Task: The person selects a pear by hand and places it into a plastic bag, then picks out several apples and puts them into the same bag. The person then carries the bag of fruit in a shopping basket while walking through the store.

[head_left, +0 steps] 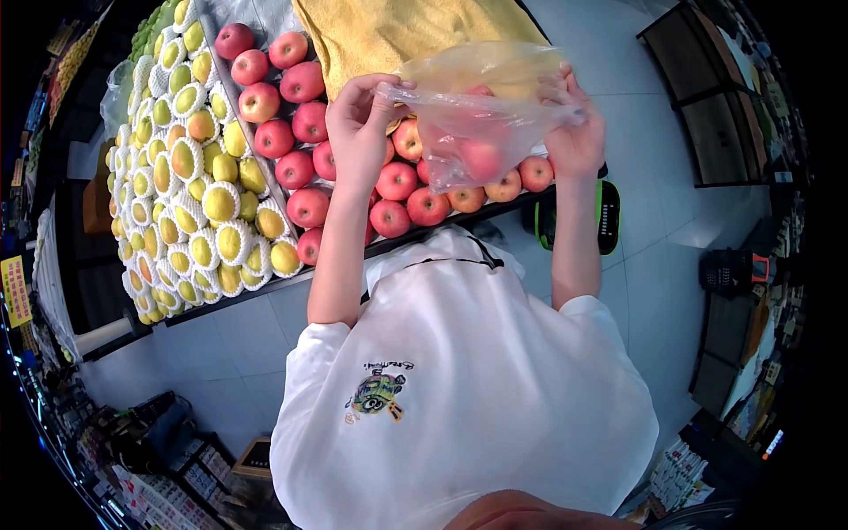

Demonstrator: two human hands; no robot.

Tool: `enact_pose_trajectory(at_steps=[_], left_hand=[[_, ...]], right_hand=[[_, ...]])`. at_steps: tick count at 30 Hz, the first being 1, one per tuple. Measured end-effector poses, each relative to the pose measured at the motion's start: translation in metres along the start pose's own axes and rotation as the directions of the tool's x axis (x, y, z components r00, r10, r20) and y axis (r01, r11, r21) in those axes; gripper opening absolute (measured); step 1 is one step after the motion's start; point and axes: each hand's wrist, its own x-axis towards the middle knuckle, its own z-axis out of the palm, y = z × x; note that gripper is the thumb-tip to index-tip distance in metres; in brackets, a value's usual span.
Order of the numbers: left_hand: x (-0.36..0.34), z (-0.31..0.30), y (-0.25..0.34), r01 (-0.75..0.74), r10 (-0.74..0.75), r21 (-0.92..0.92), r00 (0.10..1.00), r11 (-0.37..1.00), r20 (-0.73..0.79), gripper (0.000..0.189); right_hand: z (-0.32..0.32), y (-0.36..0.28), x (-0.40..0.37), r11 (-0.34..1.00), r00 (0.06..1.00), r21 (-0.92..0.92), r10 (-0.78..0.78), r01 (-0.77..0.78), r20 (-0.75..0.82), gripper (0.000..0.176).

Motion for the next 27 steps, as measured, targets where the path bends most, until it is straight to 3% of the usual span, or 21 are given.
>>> enact_pose_trajectory(at_steps=[2,5,8,16,18,19,20,21,23,27], left_hand=[[-0.004,-0.005,-0.006,0.017,-0.017,-0.009,1.0,1.0,-0.014,0.02],[-0.006,-0.011,-0.011,0.041,-0.043,-0.033,0.997,0.999,-0.057,0.017],[-0.009,-0.016,-0.015,0.04,-0.04,0.004,0.999,0.999,-0.019,0.021],[-0.02,-0.038,-0.028,0.041,-0.039,-0.032,0.997,0.999,0.069,0.025],[-0.027,-0.041,-0.023,-0.055,0.057,0.055,0.998,0.997,-0.039,0.038],[-0.031,-0.051,-0.024,-0.053,0.056,0.059,0.997,0.997,-0.045,0.038],[-0.037,-0.069,-0.027,0.019,-0.009,0.116,0.997,0.993,-0.082,0.043],[-0.043,-0.086,-0.03,0.093,-0.073,0.168,0.99,0.981,-0.122,0.047],[-0.059,-0.116,-0.039,0.114,-0.058,0.222,0.968,0.968,-0.245,0.039],[-0.103,-0.161,-0.06,0.141,-0.048,0.234,0.93,0.962,-0.364,0.029]], right_hand=[[-0.012,0.0,0.002,0.995,0.993,0.011,0.102,-0.103,0.066,0.022],[-0.011,0.014,-0.002,0.994,1.0,-0.107,0.013,-0.015,-0.019,0.021],[-0.015,0.018,-0.004,0.986,0.999,-0.162,0.046,-0.044,0.009,0.022],[-0.041,0.024,0.005,0.983,0.97,-0.004,0.184,-0.186,0.157,0.024],[-0.039,0.031,0.004,0.977,0.96,-0.002,0.208,-0.211,0.189,0.026],[-0.026,0.042,0.0,0.981,0.992,-0.151,0.112,-0.121,-0.063,0.027],[-0.02,0.048,-0.002,0.947,0.956,-0.314,-0.027,-0.069,-0.292,0.029],[-0.032,0.046,-0.001,0.947,0.955,-0.311,-0.019,-0.077,-0.295,0.029],[-0.069,0.037,-0.001,0.976,0.972,-0.172,0.092,-0.131,-0.218,0.032],[-0.083,0.043,0.001,0.967,0.978,-0.184,0.153,-0.178,-0.145,0.031]])
